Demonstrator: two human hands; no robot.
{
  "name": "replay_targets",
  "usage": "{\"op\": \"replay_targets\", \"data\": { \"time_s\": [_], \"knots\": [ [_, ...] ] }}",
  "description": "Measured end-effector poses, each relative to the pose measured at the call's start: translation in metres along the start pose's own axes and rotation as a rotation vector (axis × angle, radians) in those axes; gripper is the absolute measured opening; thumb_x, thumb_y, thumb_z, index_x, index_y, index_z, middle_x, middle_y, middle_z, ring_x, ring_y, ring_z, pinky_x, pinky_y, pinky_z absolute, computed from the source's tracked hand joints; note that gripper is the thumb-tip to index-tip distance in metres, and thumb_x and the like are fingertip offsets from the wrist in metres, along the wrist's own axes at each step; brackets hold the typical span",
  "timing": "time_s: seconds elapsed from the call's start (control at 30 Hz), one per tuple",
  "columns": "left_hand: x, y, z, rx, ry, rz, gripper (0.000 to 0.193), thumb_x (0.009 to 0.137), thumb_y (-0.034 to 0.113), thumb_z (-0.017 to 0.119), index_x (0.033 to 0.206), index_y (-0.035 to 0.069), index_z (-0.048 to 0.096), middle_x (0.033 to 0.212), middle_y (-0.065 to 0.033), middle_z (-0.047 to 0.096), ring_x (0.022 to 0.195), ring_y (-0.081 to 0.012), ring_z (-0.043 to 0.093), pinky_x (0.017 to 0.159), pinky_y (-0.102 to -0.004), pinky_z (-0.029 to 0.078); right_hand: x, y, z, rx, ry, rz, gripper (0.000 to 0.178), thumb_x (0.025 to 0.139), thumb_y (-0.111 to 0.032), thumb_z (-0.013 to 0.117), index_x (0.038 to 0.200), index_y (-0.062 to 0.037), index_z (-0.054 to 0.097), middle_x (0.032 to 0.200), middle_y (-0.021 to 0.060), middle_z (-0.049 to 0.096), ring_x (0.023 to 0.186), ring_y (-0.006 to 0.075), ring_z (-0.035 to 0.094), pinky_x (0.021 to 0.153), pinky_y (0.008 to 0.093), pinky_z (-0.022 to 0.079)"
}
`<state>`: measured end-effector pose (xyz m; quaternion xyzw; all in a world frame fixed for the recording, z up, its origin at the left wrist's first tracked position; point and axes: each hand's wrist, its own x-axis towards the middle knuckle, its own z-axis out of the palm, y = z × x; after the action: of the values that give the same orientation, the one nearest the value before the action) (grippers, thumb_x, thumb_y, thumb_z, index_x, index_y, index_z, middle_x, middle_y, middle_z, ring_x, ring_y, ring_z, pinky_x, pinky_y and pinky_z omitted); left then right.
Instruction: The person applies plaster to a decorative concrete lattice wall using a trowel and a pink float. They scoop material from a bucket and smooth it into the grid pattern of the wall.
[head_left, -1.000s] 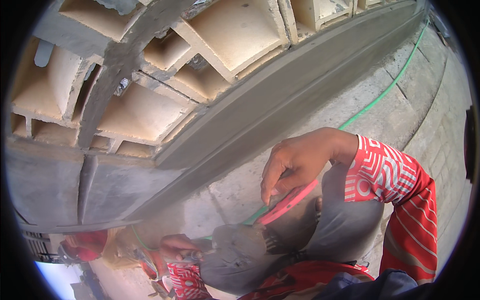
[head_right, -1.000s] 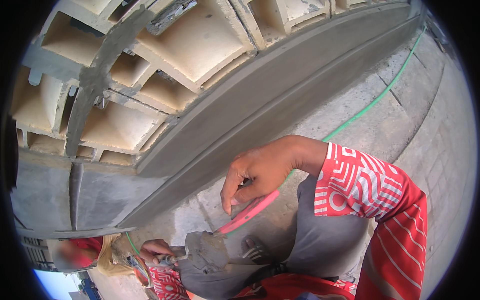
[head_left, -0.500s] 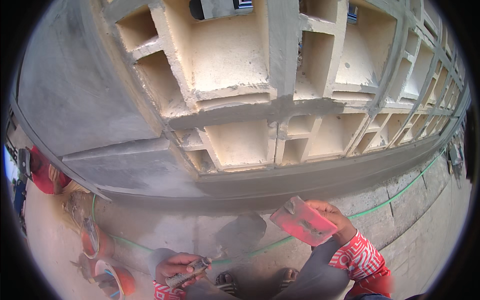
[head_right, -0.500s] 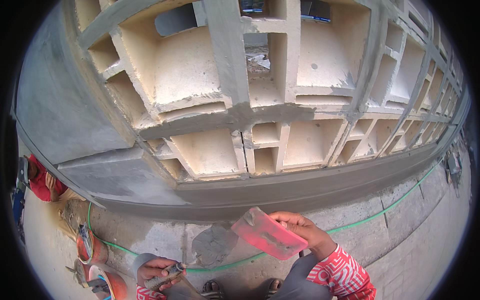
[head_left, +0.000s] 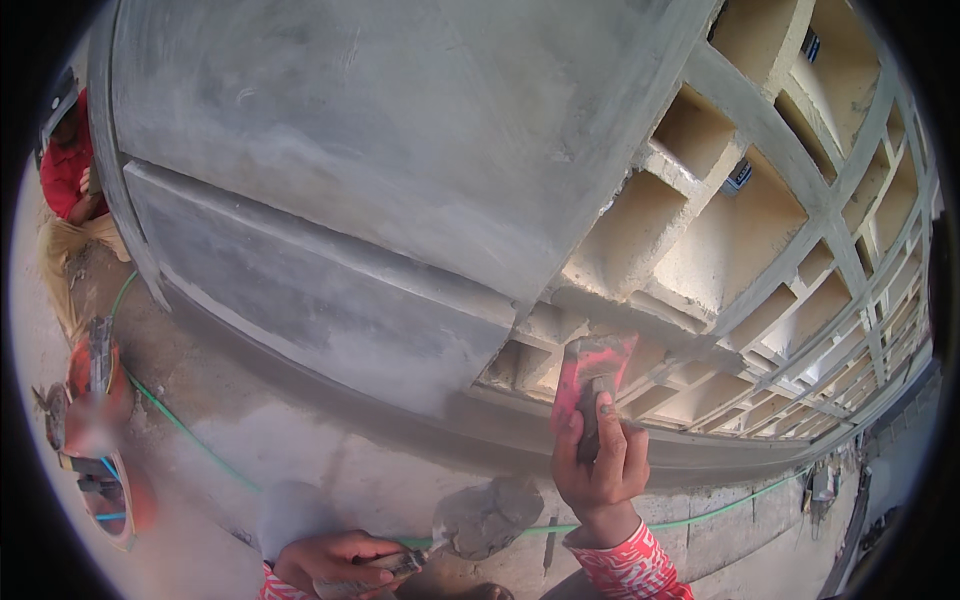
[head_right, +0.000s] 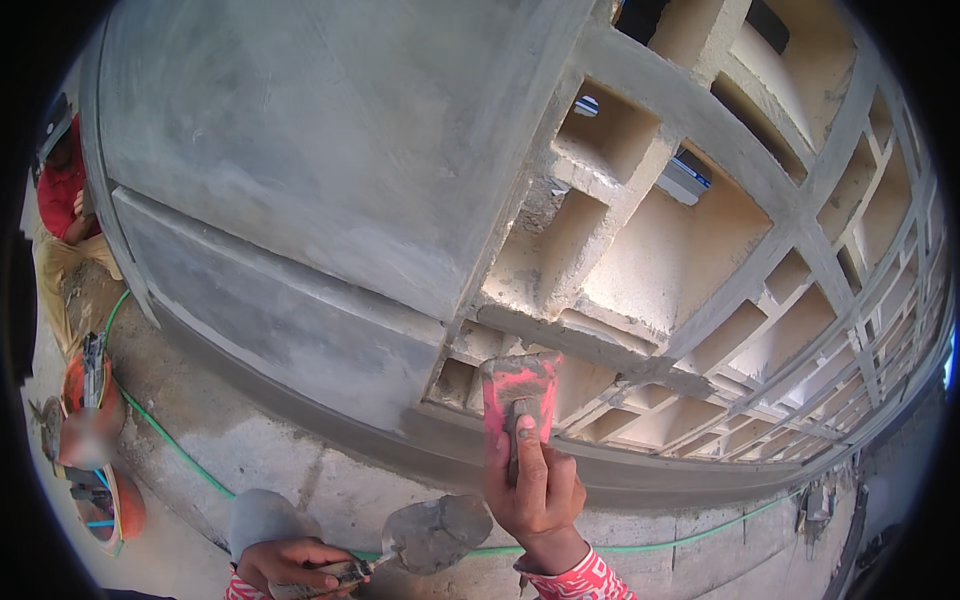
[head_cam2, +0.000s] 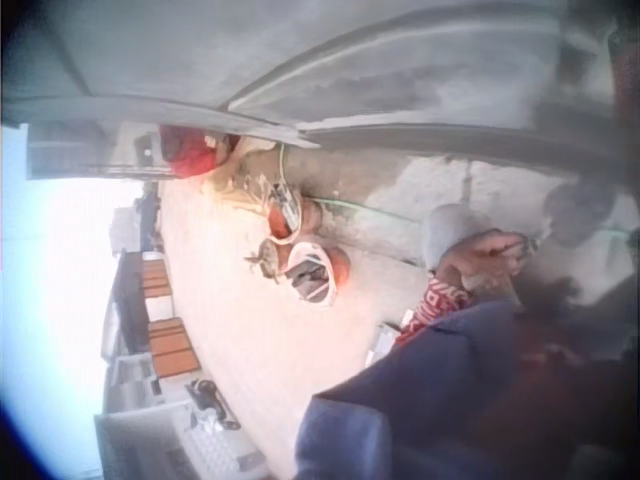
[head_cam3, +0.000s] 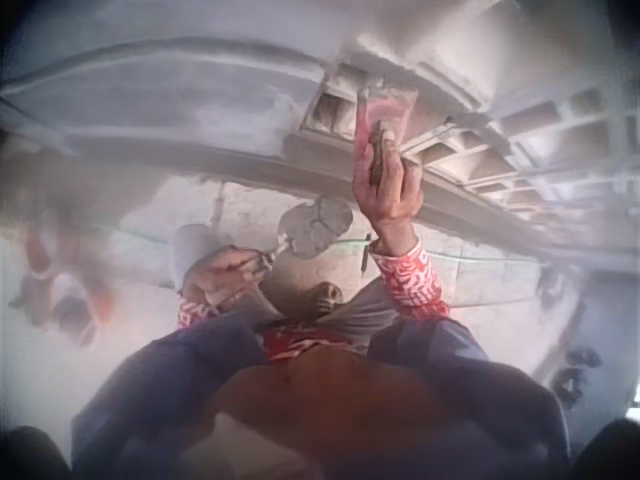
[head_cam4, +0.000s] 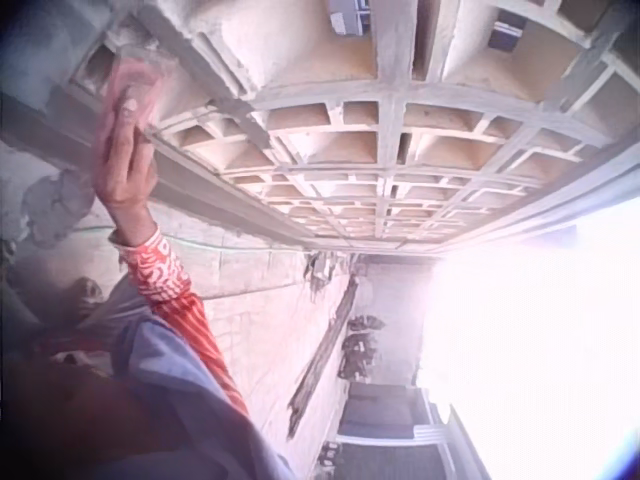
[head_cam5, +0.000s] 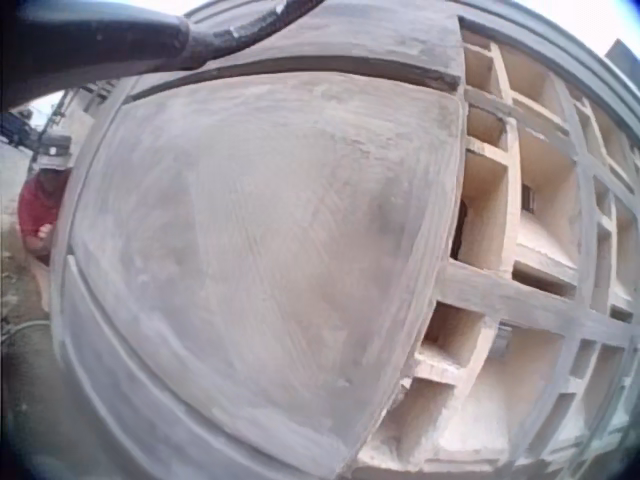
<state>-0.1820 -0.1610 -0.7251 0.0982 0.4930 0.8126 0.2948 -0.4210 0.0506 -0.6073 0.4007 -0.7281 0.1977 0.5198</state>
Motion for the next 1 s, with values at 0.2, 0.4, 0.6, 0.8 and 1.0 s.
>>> {"op": "replay_targets", "data": {
  "time_s": [0.2,0.4,0.6,0.8,1.0],
  "knots": [
    [-0.009,0.023,0.016,-0.139,0.167,-0.033,0.035,0.096,0.037,0.066,0.107,0.006,0.055,0.073,0.0026,0.053,0.061,-0.0076,0.051,0.054,-0.0242,0.042,0.016,-0.038,0.039,-0.14,0.162,0.103,0.035,0.081,-0.001,0.073,0.115,0.0037,0.066,0.082,0.0111,0.059,0.059,0.0201,0.057,0.051,0.0311,0.047],
    [-0.018,0.031,0.001,-0.006,0.045,-0.057,0.027,0.102,0.034,0.056,0.098,0.008,0.052,0.071,0.0037,0.051,0.06,-0.0058,0.048,0.054,-0.0243,0.04,0.018,-0.051,0.051,-0.155,0.162,0.154,0.035,0.081,0.0,0.073,0.115,0.0032,0.066,0.079,0.0111,0.058,0.058,0.0215,0.055,0.051,0.0328,0.047],
    [-0.022,0.044,0.005,0.082,0.064,-0.091,0.023,0.103,0.03,0.054,0.098,0.008,0.052,0.066,0.0029,0.051,0.054,-0.0063,0.047,0.049,-0.0238,0.038,0.022,-0.052,0.061,-0.185,0.123,0.179,0.038,0.08,0.001,0.074,0.117,0.0026,0.067,0.077,0.0093,0.057,0.058,0.022,0.057,0.05,0.0336,0.048],
    [-0.019,0.052,0.006,0.162,0.085,-0.115,0.023,0.102,0.03,0.057,0.096,0.008,0.053,0.066,0.0034,0.052,0.055,-0.0064,0.049,0.049,-0.0242,0.039,0.008,-0.058,0.036,-0.251,-0.015,0.207,0.038,0.078,-0.001,0.075,0.116,0.0026,0.069,0.075,0.0072,0.057,0.055,0.02,0.058,0.046,0.0318,0.048],
    [-0.013,0.038,0.007,0.234,0.112,-0.09,0.023,0.102,0.029,0.058,0.096,0.008,0.054,0.064,0.0035,0.051,0.056,-0.007,0.05,0.051,-0.0255,0.04,0.038,-0.058,0.026,-0.239,0.057,0.205,0.04,0.078,0.003,0.073,0.119,0.0018,0.068,0.079,0.0095,0.058,0.059,0.0223,0.06,0.05,0.0333,0.049]
  ]
}}
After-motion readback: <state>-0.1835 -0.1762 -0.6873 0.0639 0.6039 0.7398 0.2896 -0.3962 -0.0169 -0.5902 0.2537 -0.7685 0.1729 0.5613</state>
